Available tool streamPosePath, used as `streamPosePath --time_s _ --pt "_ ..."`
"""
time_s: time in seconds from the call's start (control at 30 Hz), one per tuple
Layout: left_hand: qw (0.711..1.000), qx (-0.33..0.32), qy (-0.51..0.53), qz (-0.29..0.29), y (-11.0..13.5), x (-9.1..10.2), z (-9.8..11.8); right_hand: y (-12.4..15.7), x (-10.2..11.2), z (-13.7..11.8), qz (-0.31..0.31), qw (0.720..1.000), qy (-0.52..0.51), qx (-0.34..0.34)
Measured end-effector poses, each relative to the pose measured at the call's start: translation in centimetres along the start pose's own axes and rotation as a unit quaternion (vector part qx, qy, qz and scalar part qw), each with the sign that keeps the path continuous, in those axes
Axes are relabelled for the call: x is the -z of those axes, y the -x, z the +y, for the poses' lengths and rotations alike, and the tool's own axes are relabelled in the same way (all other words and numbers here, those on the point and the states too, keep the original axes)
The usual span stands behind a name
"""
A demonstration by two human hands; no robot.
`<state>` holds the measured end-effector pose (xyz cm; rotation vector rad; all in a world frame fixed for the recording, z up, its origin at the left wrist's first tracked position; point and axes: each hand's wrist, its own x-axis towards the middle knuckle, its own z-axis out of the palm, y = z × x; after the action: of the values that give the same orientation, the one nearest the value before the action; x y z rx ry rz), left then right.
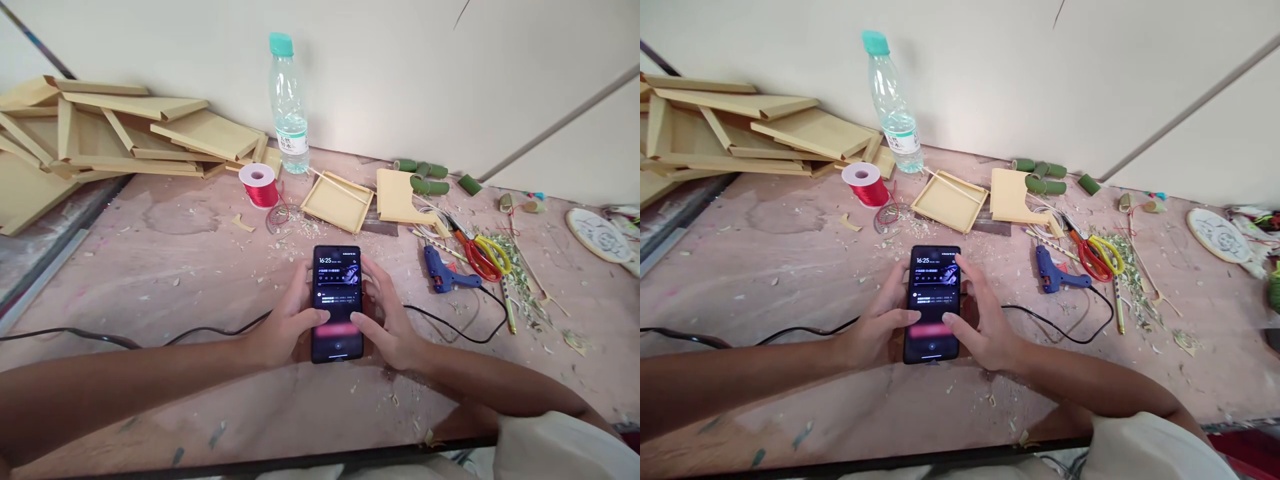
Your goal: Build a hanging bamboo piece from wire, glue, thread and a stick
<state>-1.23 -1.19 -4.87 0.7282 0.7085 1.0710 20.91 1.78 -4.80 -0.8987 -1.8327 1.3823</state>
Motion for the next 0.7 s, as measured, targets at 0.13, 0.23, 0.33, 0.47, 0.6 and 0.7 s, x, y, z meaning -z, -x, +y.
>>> streamPosePath --time_s 0.13,0.23,0.33,0.47,0.6,0.7 --pt "0.999 -0.017 0.013 0.027 -0.12 -0.04 -0.24 -0.30 -0.03 0.16 -0.005 1.000 0.008 0.005" --pt "0.999 -0.027 0.006 0.044 0.01 0.10 -0.37 -0.48 0.08 0.33 -0.010 1.000 0.008 -0.007" --pt "0.999 -0.019 0.000 0.040 0.27 0.12 -0.36 -0.61 0.13 0.48 -0.019 1.000 -0.002 -0.021" --pt "1.000 -0.021 -0.017 0.015 0.43 0.04 -0.19 -0.63 0.00 0.40 -0.016 0.998 -0.034 -0.041" --pt "0.999 -0.026 -0.038 -0.015 0.44 0.23 -0.19 -0.66 -0.31 -0.09 0.014 0.992 -0.092 -0.086" --pt "0.999 -0.022 -0.034 -0.029 0.46 0.44 -0.38 -0.78 -0.48 -0.33 0.027 0.989 -0.102 -0.107"
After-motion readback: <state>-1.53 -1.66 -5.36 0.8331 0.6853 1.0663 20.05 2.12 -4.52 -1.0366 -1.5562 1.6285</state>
